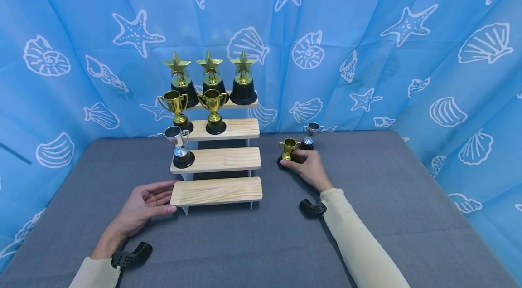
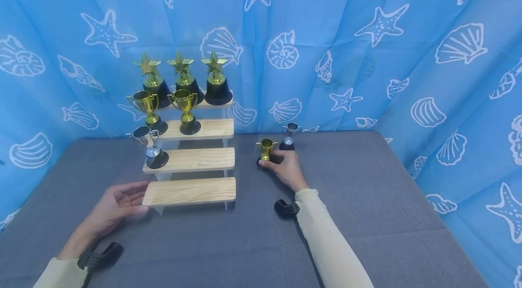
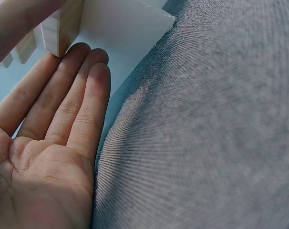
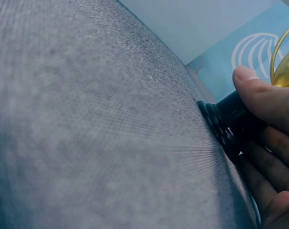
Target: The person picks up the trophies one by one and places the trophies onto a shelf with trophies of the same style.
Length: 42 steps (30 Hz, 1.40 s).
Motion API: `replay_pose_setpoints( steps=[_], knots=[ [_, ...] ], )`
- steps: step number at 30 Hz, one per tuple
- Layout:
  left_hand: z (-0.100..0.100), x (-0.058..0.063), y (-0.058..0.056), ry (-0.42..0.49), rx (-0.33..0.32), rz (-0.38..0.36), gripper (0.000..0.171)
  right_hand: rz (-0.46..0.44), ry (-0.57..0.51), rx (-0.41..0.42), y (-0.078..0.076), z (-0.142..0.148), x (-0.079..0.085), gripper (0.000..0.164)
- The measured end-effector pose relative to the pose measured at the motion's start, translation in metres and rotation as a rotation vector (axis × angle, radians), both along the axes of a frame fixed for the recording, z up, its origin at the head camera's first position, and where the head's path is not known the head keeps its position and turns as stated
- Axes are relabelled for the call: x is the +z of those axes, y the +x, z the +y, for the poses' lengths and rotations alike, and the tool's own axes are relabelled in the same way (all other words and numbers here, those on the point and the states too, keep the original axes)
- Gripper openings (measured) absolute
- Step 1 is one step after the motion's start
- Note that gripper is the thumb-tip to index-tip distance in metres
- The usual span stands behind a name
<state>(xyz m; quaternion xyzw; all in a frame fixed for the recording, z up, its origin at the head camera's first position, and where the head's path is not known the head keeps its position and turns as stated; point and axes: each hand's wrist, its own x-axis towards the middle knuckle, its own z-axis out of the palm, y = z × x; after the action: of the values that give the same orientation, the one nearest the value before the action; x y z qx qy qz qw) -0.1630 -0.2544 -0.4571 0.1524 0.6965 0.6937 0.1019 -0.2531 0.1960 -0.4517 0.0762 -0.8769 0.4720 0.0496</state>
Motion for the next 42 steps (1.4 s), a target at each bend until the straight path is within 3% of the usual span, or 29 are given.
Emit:
replay_pose_setpoints(
  steps=[14, 20, 31, 42],
  knots=[
    [0.001, 0.000, -0.001, -0.039, 0.025, -0.020, 0.071, -0.017, -0.034, -0.014, 0.002, 0.001, 0.014, 0.036],
    [0.001, 0.000, -0.001, -0.022, 0.015, -0.009, 0.071, 0.030, -0.028, -0.014, 0.003, 0.001, 0.026, 0.036],
    [0.000, -0.001, -0.001, -0.005, 0.007, -0.007, 0.071, 0.106, -0.118, 0.017, 0.012, -0.002, 0.052, 0.032],
    [0.000, 0.000, 0.000, -0.006, 0.011, -0.003, 0.071, 0.107, -0.129, 0.010, 0.025, -0.009, 0.077, 0.034]
  ],
)
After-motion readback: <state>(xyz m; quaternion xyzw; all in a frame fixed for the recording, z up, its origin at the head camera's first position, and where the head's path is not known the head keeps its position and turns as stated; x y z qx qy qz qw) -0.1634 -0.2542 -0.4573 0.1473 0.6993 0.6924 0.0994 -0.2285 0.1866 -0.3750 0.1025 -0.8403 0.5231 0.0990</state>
